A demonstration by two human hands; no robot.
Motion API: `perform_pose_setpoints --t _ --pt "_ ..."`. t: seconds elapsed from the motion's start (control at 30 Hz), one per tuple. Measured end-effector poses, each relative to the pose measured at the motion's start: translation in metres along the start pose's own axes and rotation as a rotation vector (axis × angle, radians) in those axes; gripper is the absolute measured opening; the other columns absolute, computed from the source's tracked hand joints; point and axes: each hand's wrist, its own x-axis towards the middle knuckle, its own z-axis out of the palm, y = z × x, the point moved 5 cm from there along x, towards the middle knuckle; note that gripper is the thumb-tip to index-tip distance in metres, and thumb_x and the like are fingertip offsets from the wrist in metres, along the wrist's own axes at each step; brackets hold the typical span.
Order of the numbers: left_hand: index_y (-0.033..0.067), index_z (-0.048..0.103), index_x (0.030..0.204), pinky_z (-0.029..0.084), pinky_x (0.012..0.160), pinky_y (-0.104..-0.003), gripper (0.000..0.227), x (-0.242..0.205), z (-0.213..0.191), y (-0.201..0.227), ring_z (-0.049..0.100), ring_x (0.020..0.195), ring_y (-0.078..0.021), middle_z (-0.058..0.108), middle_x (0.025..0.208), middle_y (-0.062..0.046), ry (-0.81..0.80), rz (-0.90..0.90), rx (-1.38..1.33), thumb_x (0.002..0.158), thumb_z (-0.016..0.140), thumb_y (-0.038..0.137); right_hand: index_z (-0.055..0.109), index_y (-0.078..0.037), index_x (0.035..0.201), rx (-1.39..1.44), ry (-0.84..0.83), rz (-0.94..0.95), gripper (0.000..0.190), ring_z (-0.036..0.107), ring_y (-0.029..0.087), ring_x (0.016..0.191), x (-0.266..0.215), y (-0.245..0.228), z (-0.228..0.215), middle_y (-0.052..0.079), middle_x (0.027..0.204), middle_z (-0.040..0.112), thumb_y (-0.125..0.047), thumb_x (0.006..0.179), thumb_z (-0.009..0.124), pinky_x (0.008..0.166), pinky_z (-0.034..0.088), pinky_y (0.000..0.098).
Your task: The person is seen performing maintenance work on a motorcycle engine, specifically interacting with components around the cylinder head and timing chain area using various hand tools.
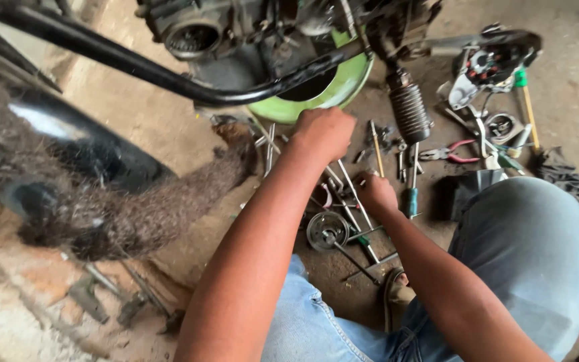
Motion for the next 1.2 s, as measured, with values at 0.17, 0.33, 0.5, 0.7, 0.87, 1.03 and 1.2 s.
perform_pose_setpoints --t 0.17,0.33,0.5,0.7,0.87,1.03,1.2 --pt "0.0135 0.077 0.102 0.058 0.084 -0.047 0.019 0.000 0.000 -0.018 0.075 0.096 -0.0302 0.076 0.105 -0.013 0.108 -0.052 -0.032 0.086 0.068 0.010 0.073 -0.011 0.114 -0.028 -0.180 -0.343 0.031 0.073 0.042 0.084 0.004 -0.009 0.057 0.024 0.094 0.074 -0.026 0.091 0.058 0.079 0.058 0.0524" --pt "0.0148 0.077 0.100 0.052 0.090 -0.056 0.017 -0.009 -0.010 -0.046 0.074 0.096 -0.0329 0.077 0.101 -0.013 0.223 -0.231 0.053 0.087 0.067 0.013 0.063 0.000 0.120 -0.259 -0.243 -0.244 0.035 0.071 0.046 0.088 0.002 -0.016 0.079 0.027 0.094 0.072 -0.025 0.108 0.042 0.076 0.057 0.0559" --pt "0.0141 0.078 0.098 0.053 0.086 -0.053 0.014 -0.014 -0.014 -0.066 0.075 0.093 -0.0319 0.078 0.096 -0.012 0.389 -0.323 0.066 0.092 0.065 0.013 0.055 -0.002 0.130 -0.386 -0.179 -0.296 0.037 0.073 0.043 0.085 0.009 -0.023 0.098 0.025 0.100 0.071 -0.017 0.099 0.044 0.067 0.060 0.0515" --pt "0.0119 0.072 0.110 0.057 0.067 -0.038 0.017 -0.012 -0.008 -0.063 0.075 0.081 -0.0238 0.075 0.096 -0.013 0.122 -0.314 -0.062 0.098 0.062 0.017 0.056 -0.002 0.131 -0.472 -0.213 -0.250 0.034 0.076 0.036 0.085 0.019 -0.026 0.105 0.020 0.096 0.076 -0.016 0.101 0.048 0.070 0.060 0.0467" --pt "0.0121 0.071 0.113 0.057 0.070 -0.038 0.018 -0.010 -0.006 -0.060 0.073 0.080 -0.0211 0.074 0.095 -0.012 0.073 -0.276 -0.042 0.100 0.061 0.018 0.075 -0.008 0.101 -0.477 -0.207 -0.217 0.027 0.077 0.034 0.088 0.022 -0.031 0.107 0.016 0.098 0.078 -0.026 0.102 0.055 0.075 0.060 0.0461" --pt "0.0164 0.075 0.105 0.054 0.082 -0.047 0.015 -0.021 -0.012 -0.056 0.074 0.093 -0.0275 0.075 0.101 -0.010 0.142 -0.239 -0.070 0.093 0.067 0.018 0.075 -0.009 0.097 -0.408 -0.188 -0.136 0.041 0.075 0.035 0.090 0.017 -0.038 0.091 0.017 0.095 0.076 -0.049 0.090 0.069 0.075 0.059 0.0463" --pt "0.0159 0.075 0.105 0.053 0.088 -0.051 0.020 -0.021 -0.015 -0.057 0.073 0.099 -0.0333 0.076 0.103 -0.012 0.176 -0.210 -0.084 0.088 0.073 0.027 0.072 -0.009 0.103 -0.316 -0.184 -0.109 0.049 0.073 0.037 0.093 0.004 -0.046 0.061 0.018 0.098 0.074 -0.053 0.082 0.074 0.077 0.057 0.0485"
